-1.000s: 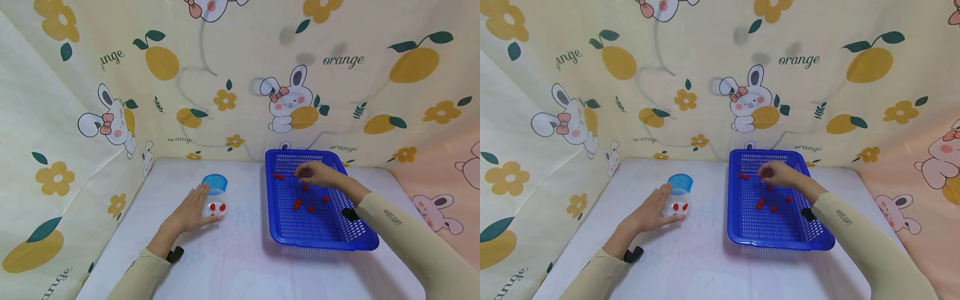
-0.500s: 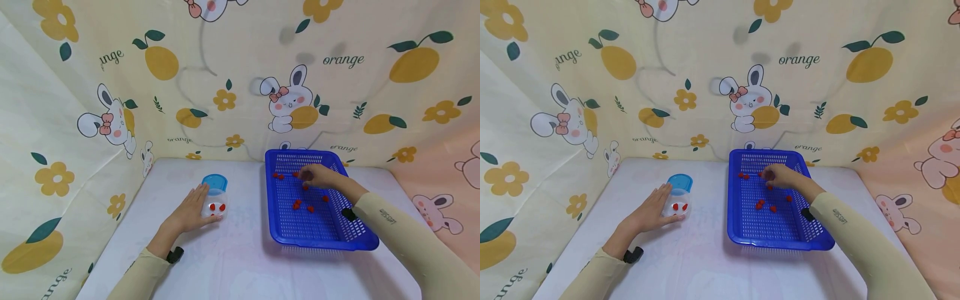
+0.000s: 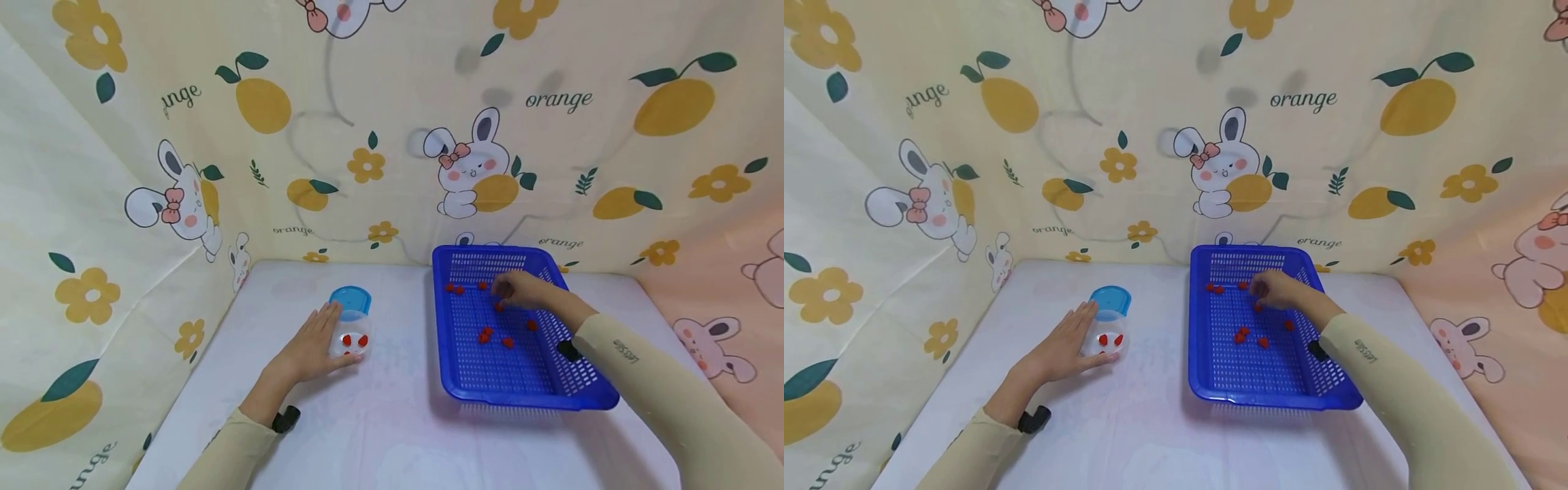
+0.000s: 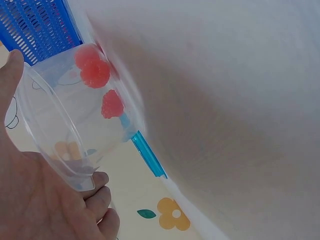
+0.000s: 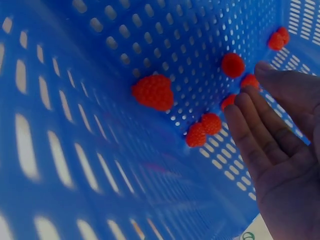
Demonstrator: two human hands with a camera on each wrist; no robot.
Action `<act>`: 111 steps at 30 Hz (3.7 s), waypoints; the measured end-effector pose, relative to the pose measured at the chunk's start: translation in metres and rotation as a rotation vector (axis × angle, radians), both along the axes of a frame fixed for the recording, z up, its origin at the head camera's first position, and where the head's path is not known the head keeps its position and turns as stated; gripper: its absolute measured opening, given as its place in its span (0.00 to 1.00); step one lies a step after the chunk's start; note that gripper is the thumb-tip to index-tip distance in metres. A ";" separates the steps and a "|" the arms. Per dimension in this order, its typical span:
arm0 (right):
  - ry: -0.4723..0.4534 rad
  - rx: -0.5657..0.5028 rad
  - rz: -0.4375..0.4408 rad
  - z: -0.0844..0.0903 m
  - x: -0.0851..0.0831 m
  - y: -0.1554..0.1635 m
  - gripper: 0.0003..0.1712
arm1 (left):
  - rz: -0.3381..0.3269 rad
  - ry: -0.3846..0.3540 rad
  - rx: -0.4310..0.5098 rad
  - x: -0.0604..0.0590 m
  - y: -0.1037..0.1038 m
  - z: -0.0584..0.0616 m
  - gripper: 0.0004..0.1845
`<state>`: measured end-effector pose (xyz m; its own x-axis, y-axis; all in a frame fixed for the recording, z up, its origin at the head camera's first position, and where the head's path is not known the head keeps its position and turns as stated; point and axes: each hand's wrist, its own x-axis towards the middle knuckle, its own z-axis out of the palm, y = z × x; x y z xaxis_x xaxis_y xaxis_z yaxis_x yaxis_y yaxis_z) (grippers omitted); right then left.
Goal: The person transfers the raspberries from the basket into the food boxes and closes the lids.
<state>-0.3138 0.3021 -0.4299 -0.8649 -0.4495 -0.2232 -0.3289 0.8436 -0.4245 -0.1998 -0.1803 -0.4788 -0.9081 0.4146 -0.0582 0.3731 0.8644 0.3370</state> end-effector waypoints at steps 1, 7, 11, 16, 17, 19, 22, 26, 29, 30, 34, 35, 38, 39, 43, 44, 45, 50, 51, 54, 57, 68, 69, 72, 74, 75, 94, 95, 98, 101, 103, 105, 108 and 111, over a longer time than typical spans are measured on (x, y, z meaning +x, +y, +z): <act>-0.004 -0.004 0.000 -0.001 0.000 0.000 0.11 | 0.002 -0.001 0.003 0.000 0.000 0.000 0.65; -0.023 0.012 -0.018 -0.007 0.001 0.001 0.11 | 0.006 -0.010 0.005 0.001 -0.001 -0.003 0.66; -0.037 0.019 -0.034 -0.011 0.001 0.002 0.11 | 0.004 -0.008 -0.006 0.001 -0.001 -0.004 0.66; -0.044 0.020 -0.042 -0.012 -0.001 0.002 0.11 | 0.003 0.009 0.003 0.001 0.000 -0.003 0.65; -0.046 0.021 -0.046 -0.012 -0.001 0.002 0.11 | 0.004 0.008 0.001 0.001 0.000 -0.003 0.65; -0.045 0.024 -0.045 -0.014 -0.002 0.002 0.11 | 0.002 0.010 -0.003 0.000 -0.001 -0.003 0.65; -0.039 0.021 -0.039 -0.016 -0.003 0.002 0.10 | 0.006 0.004 -0.016 0.001 -0.001 -0.002 0.66; -0.021 0.022 -0.030 -0.017 -0.003 0.002 0.10 | 0.005 0.005 -0.007 0.000 -0.001 -0.001 0.66; -0.014 0.027 -0.023 -0.018 -0.003 0.001 0.10 | 0.000 0.010 -0.003 0.000 -0.001 -0.002 0.65; -0.011 0.028 -0.018 -0.018 -0.003 0.001 0.10 | 0.000 0.010 -0.007 0.000 -0.001 -0.002 0.65; -0.015 0.036 -0.013 -0.020 -0.005 0.001 0.09 | 0.007 0.004 -0.002 0.000 0.000 -0.003 0.65; -0.016 0.040 -0.015 -0.022 -0.005 0.001 0.09 | 0.009 0.003 0.002 0.000 0.000 -0.003 0.66; -0.018 0.053 -0.017 -0.025 -0.005 0.001 0.08 | 0.015 -0.005 0.006 0.001 0.000 -0.005 0.66; -0.019 0.058 -0.020 -0.026 -0.005 0.001 0.08 | 0.017 -0.006 0.005 0.001 0.000 -0.005 0.66; 0.003 0.060 -0.002 -0.026 -0.004 0.001 0.07 | 0.013 -0.002 0.004 0.001 -0.001 -0.007 0.66; 0.007 0.060 -0.002 -0.026 -0.004 0.001 0.07 | 0.011 0.001 0.003 0.001 -0.001 -0.007 0.66; 0.012 0.055 0.006 -0.025 -0.003 0.000 0.06 | 0.011 0.004 0.004 0.001 -0.001 -0.007 0.66; 0.026 0.042 0.028 -0.023 -0.002 -0.002 0.04 | 0.011 0.012 0.006 0.000 -0.001 -0.006 0.66; 0.028 0.037 0.037 -0.022 -0.002 -0.003 0.04 | 0.012 0.012 0.005 0.000 -0.001 -0.006 0.66; 0.017 0.025 0.021 -0.022 -0.001 -0.005 0.03 | 0.012 0.009 -0.002 -0.001 -0.002 -0.006 0.66; 0.016 0.012 0.012 -0.022 -0.001 -0.007 0.02 | 0.017 0.007 -0.002 -0.001 -0.002 -0.005 0.67; 0.044 -0.055 0.009 -0.022 -0.002 -0.016 0.03 | 0.019 -0.004 -0.015 0.001 0.001 -0.001 0.66; 0.044 -0.061 0.003 -0.022 -0.002 -0.017 0.04 | 0.018 -0.004 -0.021 0.001 0.001 -0.001 0.66; 0.050 -0.089 0.000 -0.020 -0.001 -0.019 0.05 | 0.014 0.002 -0.023 0.000 0.002 -0.002 0.65; 0.059 -0.113 0.005 -0.018 0.000 -0.020 0.05 | 0.015 0.001 -0.028 0.000 0.002 -0.002 0.65; 0.064 -0.123 0.006 -0.017 0.001 -0.020 0.05 | 0.015 -0.001 -0.028 0.000 0.002 -0.002 0.65; 0.116 -0.259 0.080 -0.002 0.013 -0.037 0.12 | 0.033 -0.017 -0.025 0.003 0.003 -0.002 0.64; 0.119 -0.265 0.087 0.000 0.013 -0.038 0.12 | 0.034 -0.021 -0.029 0.003 0.003 -0.002 0.64; 0.115 -0.276 0.087 0.005 0.016 -0.042 0.13 | 0.034 -0.027 -0.023 0.002 0.003 -0.001 0.64; 0.101 -0.290 0.075 0.009 0.019 -0.046 0.14 | 0.031 -0.032 -0.023 0.002 0.003 0.000 0.64; 0.097 -0.309 0.076 0.012 0.022 -0.049 0.14 | 0.030 -0.033 -0.025 0.002 0.003 0.000 0.64; 0.104 -0.329 0.089 0.015 0.024 -0.052 0.14 | 0.028 -0.035 -0.035 0.002 0.002 0.000 0.64; 0.112 -0.364 0.113 0.020 0.026 -0.058 0.13 | 0.023 -0.029 -0.039 0.002 0.002 -0.001 0.64; 0.118 -0.398 0.144 0.025 0.027 -0.066 0.13 | 0.020 -0.023 -0.039 0.002 0.001 0.000 0.64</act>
